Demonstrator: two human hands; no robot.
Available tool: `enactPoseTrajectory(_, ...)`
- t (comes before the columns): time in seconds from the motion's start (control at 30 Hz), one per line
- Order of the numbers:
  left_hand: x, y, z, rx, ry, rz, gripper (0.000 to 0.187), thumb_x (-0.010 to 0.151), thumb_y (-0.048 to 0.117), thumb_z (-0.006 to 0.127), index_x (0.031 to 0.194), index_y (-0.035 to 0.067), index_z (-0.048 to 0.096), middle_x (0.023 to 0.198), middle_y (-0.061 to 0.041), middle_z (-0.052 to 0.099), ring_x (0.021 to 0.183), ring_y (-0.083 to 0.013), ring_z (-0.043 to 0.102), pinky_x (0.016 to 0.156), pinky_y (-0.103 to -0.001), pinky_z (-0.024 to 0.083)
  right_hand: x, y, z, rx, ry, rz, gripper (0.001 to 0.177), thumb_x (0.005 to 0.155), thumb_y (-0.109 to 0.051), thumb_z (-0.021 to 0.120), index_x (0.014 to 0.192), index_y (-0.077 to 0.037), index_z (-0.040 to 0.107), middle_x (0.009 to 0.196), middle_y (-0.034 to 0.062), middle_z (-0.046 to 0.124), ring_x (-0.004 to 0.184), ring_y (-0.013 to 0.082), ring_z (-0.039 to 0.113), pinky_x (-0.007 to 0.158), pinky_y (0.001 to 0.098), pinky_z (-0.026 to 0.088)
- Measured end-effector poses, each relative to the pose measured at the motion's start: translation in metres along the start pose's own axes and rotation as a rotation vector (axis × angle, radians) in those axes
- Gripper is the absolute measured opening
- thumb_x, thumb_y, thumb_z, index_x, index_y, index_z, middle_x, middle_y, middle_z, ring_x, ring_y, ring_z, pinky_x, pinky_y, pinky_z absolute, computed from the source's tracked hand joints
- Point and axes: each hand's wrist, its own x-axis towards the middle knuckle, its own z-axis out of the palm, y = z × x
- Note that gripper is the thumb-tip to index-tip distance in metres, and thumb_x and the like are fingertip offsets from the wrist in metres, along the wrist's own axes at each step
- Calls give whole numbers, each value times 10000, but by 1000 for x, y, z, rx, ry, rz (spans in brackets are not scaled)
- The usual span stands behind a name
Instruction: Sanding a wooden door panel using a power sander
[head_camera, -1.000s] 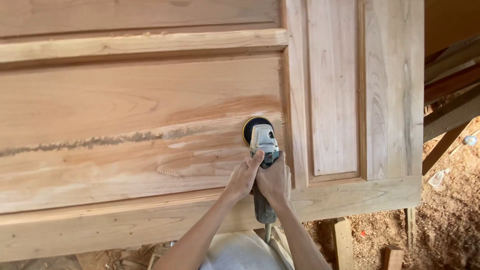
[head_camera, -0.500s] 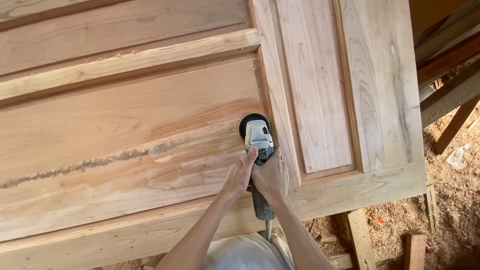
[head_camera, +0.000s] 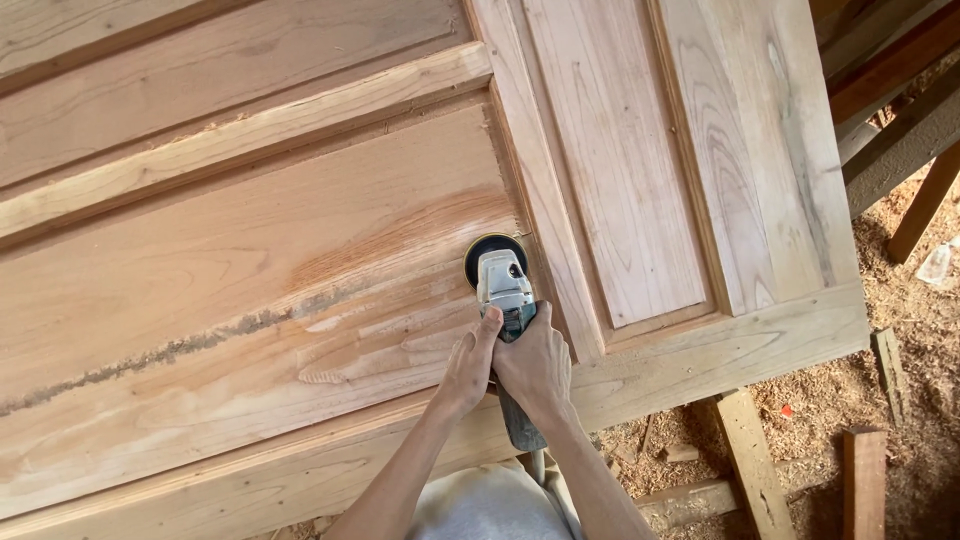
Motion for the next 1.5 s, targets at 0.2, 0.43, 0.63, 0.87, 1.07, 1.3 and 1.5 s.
enactPoseTrajectory(0.2, -16, 3, 14, 51, -68, 11, 1213, 866, 919, 265, 1368, -161, 493, 1230, -404, 565, 1134, -538, 592, 864, -564, 583, -4, 23, -1, 6, 32, 18, 674, 835, -621, 543, 1218, -68, 500, 992, 323, 716, 1077, 527, 672, 917, 597, 520)
enactPoseTrajectory(0.43, -40, 9, 20, 91, -47, -20, 1178, 846, 915, 304, 1301, -141, 562, 1230, -386, 596, 1179, -507, 583, 933, -555, 549, -10, 38, 6, -13, 10, 58, 674, 835, -606, 542, 1240, -69, 496, 1015, 313, 718, 1099, 508, 673, 939, 581, 522)
enactPoseTrajectory(0.63, -96, 53, 11, 113, -27, -28, 1121, 864, 844, 218, 1402, -95, 511, 1425, -333, 517, 1360, -465, 460, 1126, -552, 423, -15, 41, 19, -5, -95, 43, 729, 813, -586, 590, 1347, -113, 441, 1064, 317, 709, 1131, 519, 652, 962, 602, 500)
enactPoseTrajectory(0.87, -82, 51, 9, 100, -33, 6, 1125, 865, 851, 267, 1342, -131, 535, 1366, -359, 542, 1311, -454, 516, 1111, -517, 429, -7, 43, 25, -10, -33, 21, 701, 817, -623, 583, 1292, -123, 457, 1022, 295, 720, 1103, 503, 668, 943, 580, 516)
enactPoseTrajectory(1.07, -64, 50, 4, 108, -19, 46, 1146, 848, 878, 265, 1300, -131, 568, 1310, -369, 558, 1308, -482, 485, 1120, -544, 376, 0, 27, 18, -46, 37, 1, 681, 816, -610, 590, 1259, -99, 504, 1014, 312, 716, 1093, 507, 673, 936, 590, 519)
enactPoseTrajectory(1.3, -77, 73, 4, 85, -78, 26, 1166, 811, 903, 298, 1241, -140, 593, 1198, -372, 606, 1130, -509, 605, 938, -551, 544, 5, 25, 11, -61, 83, 7, 661, 837, -619, 545, 1243, -99, 502, 1051, 306, 713, 1121, 496, 661, 955, 575, 514)
enactPoseTrajectory(1.5, -44, 31, -11, -40, -22, 28, 1104, 864, 863, 288, 1216, -135, 602, 1083, -331, 664, 921, -422, 717, 614, -437, 667, -7, 4, 20, -84, -18, -6, 674, 817, -606, 574, 1264, -107, 499, 1078, 300, 712, 1153, 488, 650, 981, 584, 507)
